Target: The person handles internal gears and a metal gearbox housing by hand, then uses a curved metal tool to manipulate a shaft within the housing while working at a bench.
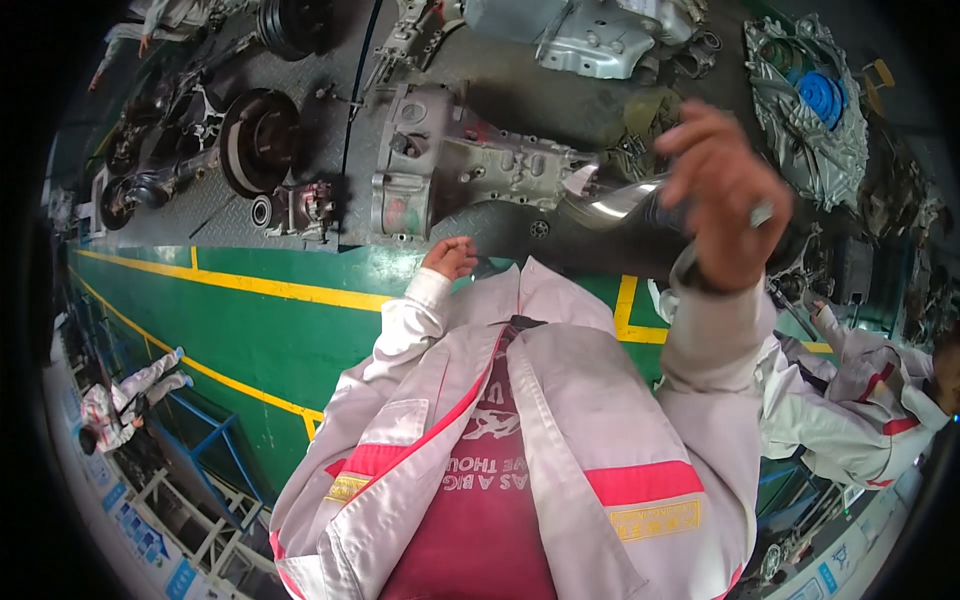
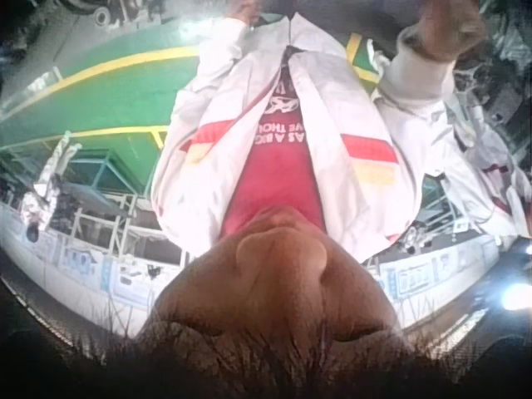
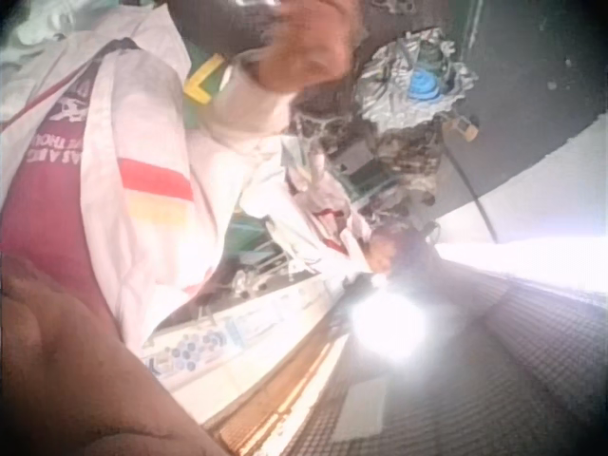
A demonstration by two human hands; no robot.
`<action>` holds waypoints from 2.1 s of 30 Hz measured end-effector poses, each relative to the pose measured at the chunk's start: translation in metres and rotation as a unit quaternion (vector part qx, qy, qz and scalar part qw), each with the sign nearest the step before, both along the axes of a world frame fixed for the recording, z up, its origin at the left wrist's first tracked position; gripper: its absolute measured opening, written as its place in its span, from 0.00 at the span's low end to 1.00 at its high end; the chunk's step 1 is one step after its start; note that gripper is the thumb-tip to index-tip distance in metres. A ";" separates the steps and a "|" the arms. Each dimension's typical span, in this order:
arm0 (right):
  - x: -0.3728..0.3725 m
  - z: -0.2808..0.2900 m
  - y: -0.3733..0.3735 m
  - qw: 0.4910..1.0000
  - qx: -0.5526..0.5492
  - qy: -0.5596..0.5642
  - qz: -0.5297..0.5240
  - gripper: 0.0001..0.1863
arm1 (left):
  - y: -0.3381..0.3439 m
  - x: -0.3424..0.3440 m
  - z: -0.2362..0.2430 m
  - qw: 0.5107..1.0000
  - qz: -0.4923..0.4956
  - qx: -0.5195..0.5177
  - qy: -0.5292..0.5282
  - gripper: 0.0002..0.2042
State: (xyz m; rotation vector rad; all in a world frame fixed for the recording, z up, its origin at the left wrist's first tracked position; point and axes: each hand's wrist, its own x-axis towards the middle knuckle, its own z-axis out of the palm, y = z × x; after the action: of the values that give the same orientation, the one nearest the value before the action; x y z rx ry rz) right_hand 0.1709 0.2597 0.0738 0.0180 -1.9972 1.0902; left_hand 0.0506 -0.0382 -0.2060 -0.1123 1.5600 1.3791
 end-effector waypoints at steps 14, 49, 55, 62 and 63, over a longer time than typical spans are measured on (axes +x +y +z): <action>0.059 -0.021 0.010 0.990 -0.079 0.030 -0.114 0.20 | 0.014 0.010 0.000 0.998 -0.009 -0.049 -0.036 0.10; 0.041 -0.013 0.029 0.954 -0.250 0.015 -0.167 0.22 | 0.091 0.050 -0.046 0.984 0.027 0.123 0.125 0.07; 0.027 -0.004 0.005 0.965 -0.177 -0.063 -0.185 0.22 | 0.083 0.069 -0.088 0.985 -0.005 0.094 0.143 0.07; 0.033 -0.006 0.006 0.969 -0.155 -0.065 -0.182 0.23 | 0.065 0.071 -0.088 0.997 0.009 0.060 0.039 0.07; 0.031 -0.005 0.022 0.954 -0.166 -0.059 -0.242 0.24 | 0.060 0.067 -0.078 0.997 -0.020 0.039 0.060 0.07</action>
State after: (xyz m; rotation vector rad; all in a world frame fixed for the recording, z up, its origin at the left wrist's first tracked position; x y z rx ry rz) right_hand 0.2021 0.2813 0.0688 -0.6925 -1.7591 1.0975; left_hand 0.1179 0.0221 -0.2845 0.0503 1.5958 1.4344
